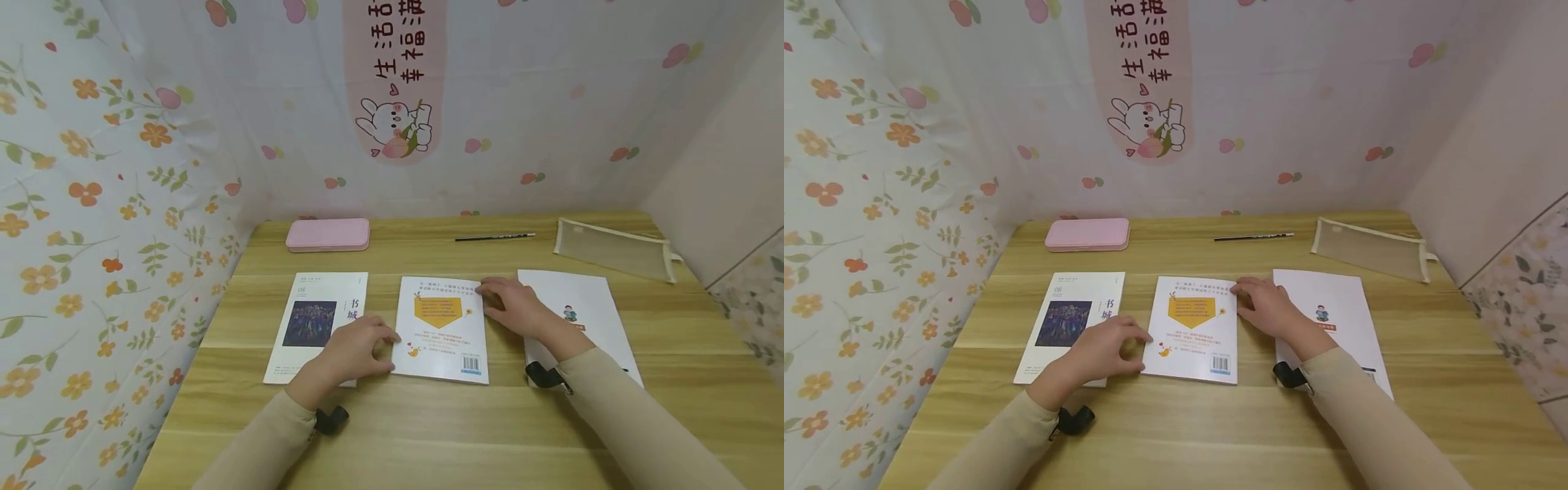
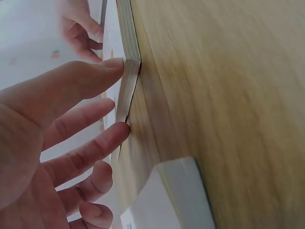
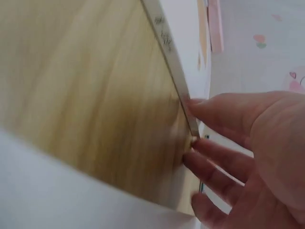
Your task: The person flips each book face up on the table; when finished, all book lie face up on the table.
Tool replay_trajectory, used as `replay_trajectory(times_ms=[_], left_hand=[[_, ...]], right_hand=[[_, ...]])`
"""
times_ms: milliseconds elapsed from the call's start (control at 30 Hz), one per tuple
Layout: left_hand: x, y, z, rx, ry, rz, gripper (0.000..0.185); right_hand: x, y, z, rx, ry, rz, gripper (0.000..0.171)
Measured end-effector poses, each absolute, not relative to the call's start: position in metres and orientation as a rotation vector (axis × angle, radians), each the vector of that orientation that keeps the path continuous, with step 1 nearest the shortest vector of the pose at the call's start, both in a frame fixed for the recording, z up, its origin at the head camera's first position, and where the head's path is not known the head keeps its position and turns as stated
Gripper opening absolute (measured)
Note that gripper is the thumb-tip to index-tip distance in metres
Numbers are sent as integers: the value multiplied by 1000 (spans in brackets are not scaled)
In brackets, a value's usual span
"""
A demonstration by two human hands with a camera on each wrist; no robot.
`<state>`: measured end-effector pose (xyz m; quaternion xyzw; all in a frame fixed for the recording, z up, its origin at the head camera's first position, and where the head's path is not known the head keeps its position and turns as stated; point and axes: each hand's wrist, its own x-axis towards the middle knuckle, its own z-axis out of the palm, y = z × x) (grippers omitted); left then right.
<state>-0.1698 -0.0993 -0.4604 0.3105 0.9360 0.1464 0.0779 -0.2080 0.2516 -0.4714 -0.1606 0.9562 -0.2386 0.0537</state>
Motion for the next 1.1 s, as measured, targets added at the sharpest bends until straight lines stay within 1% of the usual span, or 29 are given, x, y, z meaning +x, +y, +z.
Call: replay_trajectory(times_ms=[133,400,633,967,1100], left_hand=[[-170,-97,-462,897,2803,425,42],[-167,-95,-461,876,2777,462,42],[-167,-97,-462,881,2766,531,35],[-165,-98,-460,875,2727,582,34],[-164,-99,-462,902,2726,574,29]], right_hand=[[-216,255,-473,-502,2842,-817,41],[-223,254,-473,-464,2823,-844,44],[-226,253,-474,-541,2905,-801,39],[-229,256,-473,-487,2936,-831,40],[-229,260,-473,-472,2916,-842,40]])
